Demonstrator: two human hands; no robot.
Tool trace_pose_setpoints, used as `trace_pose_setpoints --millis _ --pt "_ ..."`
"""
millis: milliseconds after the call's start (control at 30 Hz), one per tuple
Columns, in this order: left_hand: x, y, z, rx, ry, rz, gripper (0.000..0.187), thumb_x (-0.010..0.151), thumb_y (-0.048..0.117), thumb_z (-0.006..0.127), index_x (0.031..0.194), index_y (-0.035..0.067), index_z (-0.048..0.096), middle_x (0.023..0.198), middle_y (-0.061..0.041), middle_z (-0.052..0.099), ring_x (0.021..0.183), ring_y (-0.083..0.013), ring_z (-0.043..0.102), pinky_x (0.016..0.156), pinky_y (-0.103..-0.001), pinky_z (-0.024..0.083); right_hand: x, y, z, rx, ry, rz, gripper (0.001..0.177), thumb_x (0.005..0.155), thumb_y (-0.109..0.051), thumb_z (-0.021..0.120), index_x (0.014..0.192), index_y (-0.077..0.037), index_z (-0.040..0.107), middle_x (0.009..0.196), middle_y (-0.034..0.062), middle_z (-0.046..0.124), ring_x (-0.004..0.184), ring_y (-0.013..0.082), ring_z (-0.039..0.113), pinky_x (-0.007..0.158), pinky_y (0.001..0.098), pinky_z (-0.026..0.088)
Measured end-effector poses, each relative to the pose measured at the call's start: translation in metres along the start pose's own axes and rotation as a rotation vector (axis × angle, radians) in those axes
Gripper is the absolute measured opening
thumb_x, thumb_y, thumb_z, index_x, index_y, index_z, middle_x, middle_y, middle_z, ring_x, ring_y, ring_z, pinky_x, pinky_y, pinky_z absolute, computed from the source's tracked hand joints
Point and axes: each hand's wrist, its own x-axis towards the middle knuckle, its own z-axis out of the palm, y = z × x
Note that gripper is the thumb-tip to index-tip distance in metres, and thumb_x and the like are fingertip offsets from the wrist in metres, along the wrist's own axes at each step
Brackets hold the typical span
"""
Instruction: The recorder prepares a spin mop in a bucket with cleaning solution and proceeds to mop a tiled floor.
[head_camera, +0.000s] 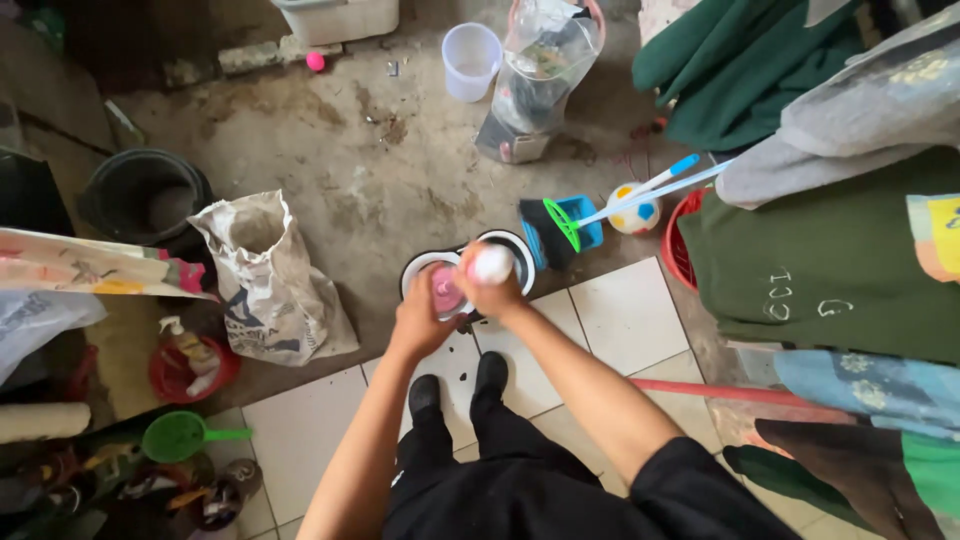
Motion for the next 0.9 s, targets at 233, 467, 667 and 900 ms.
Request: trace_pose_setpoints --millis 233,467,667,900 --pt "-0.009 0.025 -0.036 -0.233 0.126 0.06 0.091 0.065 0.018 0.091 0.144 0.009 0.046 0.141 -0.018 0.055 0.131 -0.0387 0.056 0.108 -0.044 0.046 0.02 -0.174 -0.049 0.502 -0.015 -0.211 0.02 0.092 0.003 0.065 0.091 -0.009 0.05 0.079 0.0013 0.059 0.07 0.0095 0.058 0.072 0.0262 0.054" --pt "-0.017 0.018 -0.027 -0.195 0.082 0.091 0.09 0.063 0.015 0.092 0.142 0.01 0.048 0.139 -0.016 0.059 0.129 -0.038 0.056 0.106 -0.044 0.047 0.002 -0.029 0.022 0.103 0.016 -0.161 0.014 0.086 -0.001 0.07 0.083 -0.006 0.058 0.074 0.0052 0.061 0.068 0.0158 0.06 0.064 0.0313 0.051" --pt "-0.024 0.024 -0.035 -0.192 0.081 0.077 0.091 0.061 0.013 0.092 0.141 0.01 0.049 0.14 -0.015 0.059 0.131 -0.038 0.055 0.107 -0.045 0.046 0.032 -0.157 -0.023 0.164 0.002 -0.184 0.013 0.087 -0.003 0.07 0.087 -0.007 0.057 0.076 0.0037 0.061 0.07 0.0141 0.062 0.065 0.0302 0.052" --pt "-0.018 0.021 -0.031 -0.216 0.107 0.075 0.088 0.062 0.015 0.092 0.139 0.009 0.051 0.138 -0.017 0.06 0.129 -0.0387 0.056 0.106 -0.045 0.046 0.011 -0.08 0.015 0.197 0.035 -0.23 0.015 0.083 0.004 0.067 0.084 -0.006 0.056 0.077 0.004 0.06 0.07 0.0148 0.06 0.066 0.0301 0.05"
